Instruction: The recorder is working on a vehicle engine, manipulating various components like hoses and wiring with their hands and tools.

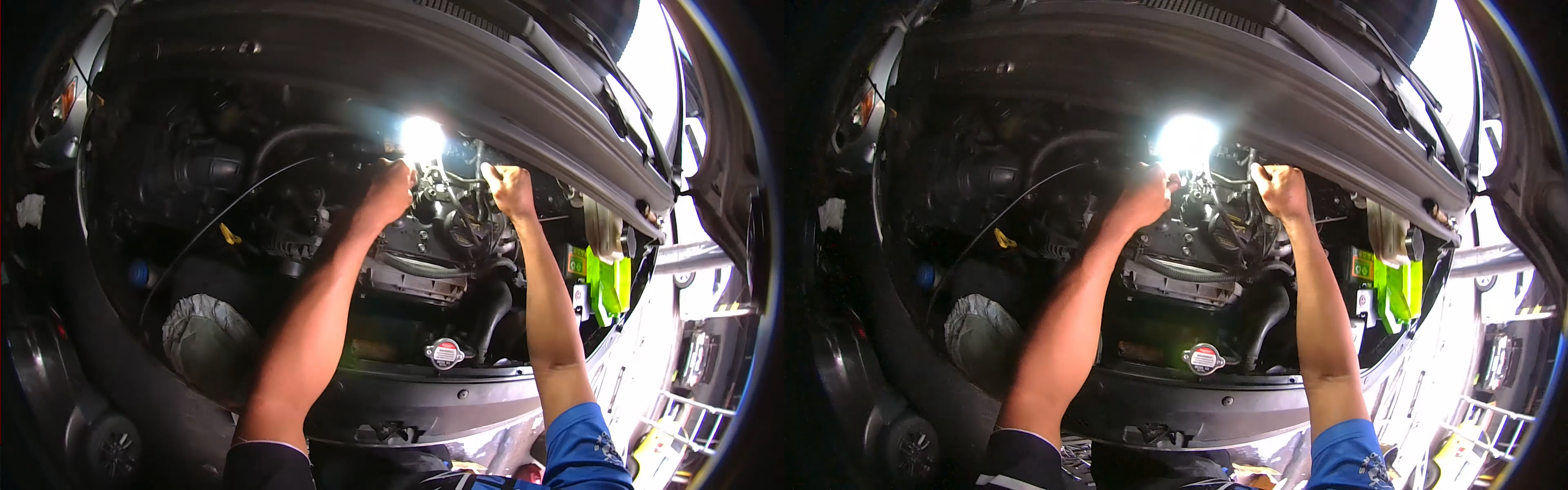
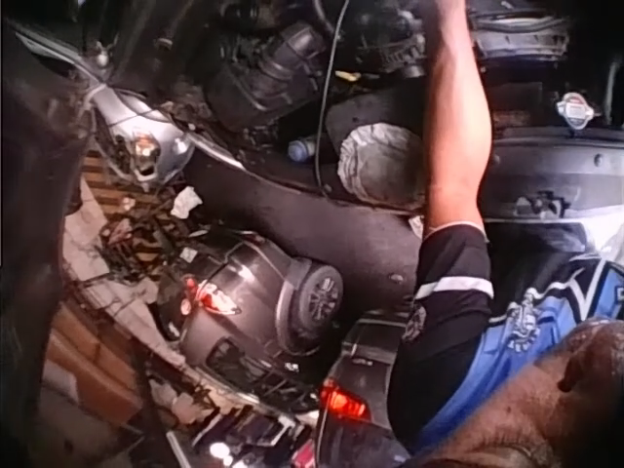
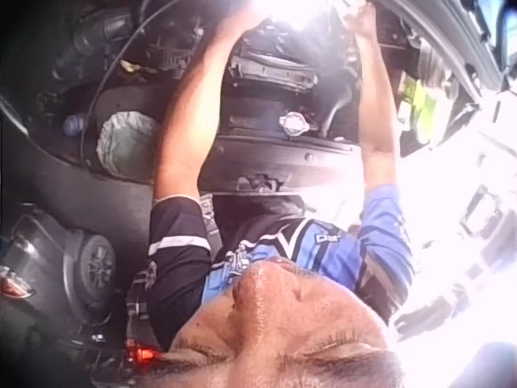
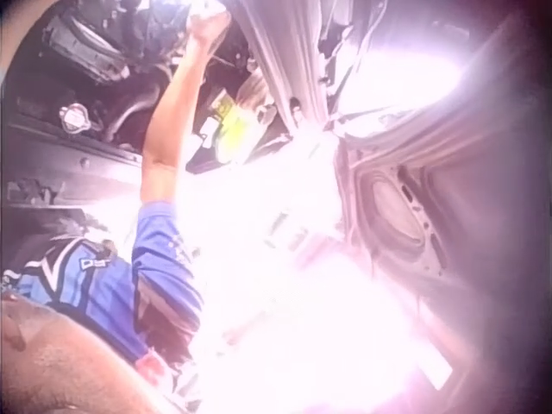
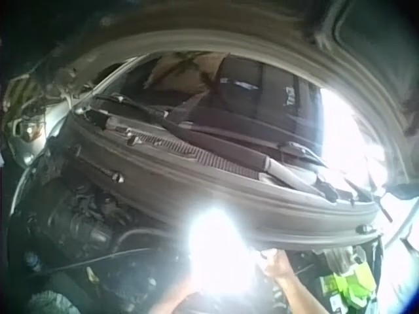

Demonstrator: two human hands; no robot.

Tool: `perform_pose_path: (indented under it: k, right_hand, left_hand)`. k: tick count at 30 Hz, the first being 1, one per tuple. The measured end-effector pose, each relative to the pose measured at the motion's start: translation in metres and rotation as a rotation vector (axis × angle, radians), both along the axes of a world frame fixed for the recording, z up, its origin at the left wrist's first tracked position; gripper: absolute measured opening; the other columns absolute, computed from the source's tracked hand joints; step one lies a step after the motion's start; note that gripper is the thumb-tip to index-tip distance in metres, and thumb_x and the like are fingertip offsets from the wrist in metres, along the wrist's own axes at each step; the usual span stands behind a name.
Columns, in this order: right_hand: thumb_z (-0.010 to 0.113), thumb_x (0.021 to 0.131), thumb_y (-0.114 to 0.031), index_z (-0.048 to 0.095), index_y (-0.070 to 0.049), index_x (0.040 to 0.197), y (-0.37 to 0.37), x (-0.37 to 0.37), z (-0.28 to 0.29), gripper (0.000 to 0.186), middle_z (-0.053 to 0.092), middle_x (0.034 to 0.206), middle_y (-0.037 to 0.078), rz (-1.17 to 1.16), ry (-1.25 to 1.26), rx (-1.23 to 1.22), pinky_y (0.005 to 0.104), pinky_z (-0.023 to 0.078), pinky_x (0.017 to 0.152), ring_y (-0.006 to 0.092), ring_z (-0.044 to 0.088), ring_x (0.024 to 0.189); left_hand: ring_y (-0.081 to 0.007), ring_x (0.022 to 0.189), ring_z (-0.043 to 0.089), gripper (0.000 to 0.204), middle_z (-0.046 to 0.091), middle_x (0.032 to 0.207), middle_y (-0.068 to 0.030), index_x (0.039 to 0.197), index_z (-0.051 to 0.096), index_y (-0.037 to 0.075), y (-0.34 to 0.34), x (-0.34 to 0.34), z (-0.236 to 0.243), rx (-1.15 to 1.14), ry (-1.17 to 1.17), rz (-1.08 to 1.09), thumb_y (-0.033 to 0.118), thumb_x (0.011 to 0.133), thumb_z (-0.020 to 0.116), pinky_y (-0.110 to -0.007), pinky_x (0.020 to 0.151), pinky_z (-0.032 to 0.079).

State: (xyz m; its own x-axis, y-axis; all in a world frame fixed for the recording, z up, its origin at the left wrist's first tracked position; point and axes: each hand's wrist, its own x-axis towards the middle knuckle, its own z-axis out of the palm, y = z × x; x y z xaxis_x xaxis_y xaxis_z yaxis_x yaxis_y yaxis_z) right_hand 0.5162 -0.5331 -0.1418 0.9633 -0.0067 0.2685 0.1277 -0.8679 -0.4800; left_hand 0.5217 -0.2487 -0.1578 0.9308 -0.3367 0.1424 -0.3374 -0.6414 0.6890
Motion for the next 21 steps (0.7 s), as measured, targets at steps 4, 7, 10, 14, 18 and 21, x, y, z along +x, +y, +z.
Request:
perform_pose_path:
  k: [4,7,10,14,18,21]
  right_hand:
    - [0.061,0.101,-0.04,0.071,-0.003,0.078,0.023,-0.021,0.006,0.044,0.067,0.076,0.025,-0.113,0.036,-0.133,0.0483,0.052,0.063,0.0448,0.068,0.072]
    - [0.062,0.102,-0.039,0.075,-0.003,0.082,0.04,-0.063,-0.003,0.043,0.069,0.078,0.026,-0.279,0.033,-0.048,0.0522,0.053,0.067,0.0479,0.068,0.074]
    - [0.062,0.101,-0.038,0.073,-0.002,0.079,0.041,-0.06,-0.002,0.044,0.066,0.075,0.026,-0.298,-0.014,-0.059,0.0509,0.051,0.064,0.0464,0.067,0.069]
    - [0.063,0.099,-0.033,0.065,-0.001,0.066,0.004,-0.029,0.007,0.046,0.06,0.063,0.023,-0.109,0.084,-0.14,0.048,0.047,0.057,0.0415,0.061,0.057]
    - [0.063,0.098,-0.03,0.068,-0.001,0.077,-0.002,0.01,0.015,0.036,0.068,0.074,0.019,0.059,0.162,-0.111,0.0476,0.05,0.069,0.037,0.068,0.072]
    - [0.063,0.097,-0.029,0.068,-0.003,0.076,-0.002,0.009,0.002,0.035,0.068,0.074,0.02,0.071,-0.02,-0.14,0.0491,0.051,0.067,0.0424,0.067,0.072]
  left_hand:
    - [-0.042,0.093,0.072,0.016,0.075,0.101,-0.0223,0.105,0.076,0.005,0.02,0.008,0.003,-0.039,0.02,-0.063,0.018,0.097,0.069,-0.05,0.084,0.055]
    - [-0.0422,0.094,0.072,0.017,0.075,0.103,-0.0206,0.107,0.077,0.007,0.022,0.003,0.008,0.003,0.049,-0.055,0.019,0.098,0.068,-0.05,0.085,0.056]
    - [-0.0429,0.09,0.072,0.011,0.075,0.094,-0.0225,0.099,0.077,0.004,0.019,-0.001,0.001,-0.065,0.02,0.016,0.012,0.094,0.07,-0.05,0.083,0.055]
    - [-0.0433,0.086,0.072,0.006,0.073,0.09,-0.0246,0.09,0.074,0.003,0.004,0.001,-0.003,-0.003,-0.045,0.03,0.008,0.091,0.071,-0.051,0.078,0.055]
    - [-0.039,0.09,0.075,0.013,0.076,0.095,-0.0215,0.1,0.078,0.01,0.004,0.005,-0.013,0.022,-0.03,-0.005,0.013,0.092,0.069,-0.05,0.079,0.059]
    - [-0.0417,0.088,0.072,0.01,0.075,0.096,-0.0227,0.099,0.076,0.004,0.003,0.009,-0.015,-0.006,-0.044,-0.011,0.012,0.095,0.071,-0.05,0.081,0.055]
